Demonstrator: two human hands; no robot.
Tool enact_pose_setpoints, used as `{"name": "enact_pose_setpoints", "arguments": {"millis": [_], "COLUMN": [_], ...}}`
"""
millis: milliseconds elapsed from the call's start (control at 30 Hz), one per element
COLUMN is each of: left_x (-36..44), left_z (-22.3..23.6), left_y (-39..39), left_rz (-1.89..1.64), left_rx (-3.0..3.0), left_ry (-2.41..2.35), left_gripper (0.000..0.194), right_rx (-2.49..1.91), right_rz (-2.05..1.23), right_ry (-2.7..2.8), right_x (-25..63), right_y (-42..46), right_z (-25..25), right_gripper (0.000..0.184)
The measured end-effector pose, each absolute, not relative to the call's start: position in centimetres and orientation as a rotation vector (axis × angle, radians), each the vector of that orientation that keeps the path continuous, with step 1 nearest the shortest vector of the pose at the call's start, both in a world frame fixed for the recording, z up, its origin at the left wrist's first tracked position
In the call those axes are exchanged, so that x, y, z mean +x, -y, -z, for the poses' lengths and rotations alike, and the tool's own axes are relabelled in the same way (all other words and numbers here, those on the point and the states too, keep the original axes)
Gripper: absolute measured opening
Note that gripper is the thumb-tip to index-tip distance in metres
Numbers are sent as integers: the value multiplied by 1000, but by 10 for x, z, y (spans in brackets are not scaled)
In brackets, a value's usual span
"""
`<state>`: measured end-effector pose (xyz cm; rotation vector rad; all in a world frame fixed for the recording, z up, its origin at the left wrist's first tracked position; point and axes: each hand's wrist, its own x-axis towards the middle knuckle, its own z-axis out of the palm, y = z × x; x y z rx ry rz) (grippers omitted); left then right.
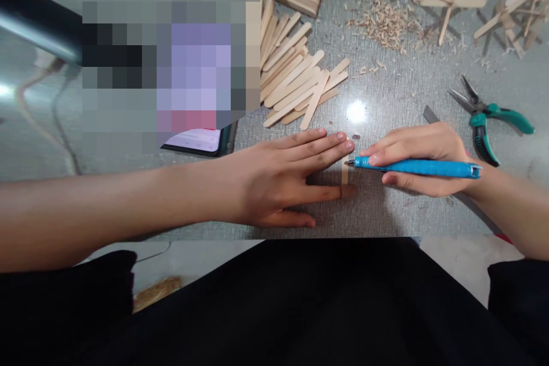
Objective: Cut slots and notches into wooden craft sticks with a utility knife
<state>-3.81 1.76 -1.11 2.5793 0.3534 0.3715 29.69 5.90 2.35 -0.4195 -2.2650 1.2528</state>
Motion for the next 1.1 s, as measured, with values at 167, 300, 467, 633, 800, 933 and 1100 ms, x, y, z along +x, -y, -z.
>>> {"name": "enact_pose_setpoints", "arguments": {"millis": [167, 300, 467, 633, 800, 933, 1100], "left_x": [-37, -36, -34, -34, -35, -35, -36], "left_z": [16, 11, 2, 1, 0, -1, -1], "left_y": [-18, -18, -16, -14, -13, -14, -13], "left_rz": [-345, -316, -253, -179, -181, -169, -170], "left_rx": [2614, 2632, 2667, 2675, 2675, 2676, 2682], "left_ry": [-341, -361, -390, -432, -438, -442, -437], "left_gripper": [65, 64, 64, 65, 64, 66, 66], "right_rx": [-375, -413, -391, -416, -451, -472, -480], "right_rz": [-1283, -1313, -1364, -1344, -1315, -1326, -1328], "right_ry": [2256, 2246, 2264, 2258, 2256, 2244, 2253], "right_x": [295, 295, 295, 295, 295, 295, 297], "right_y": [-61, -62, -66, -65, -62, -61, -62], "right_z": [-23, -26, -28, -26, -26, -26, -26], "right_gripper": [48, 42, 40, 47, 53, 55, 54]}}
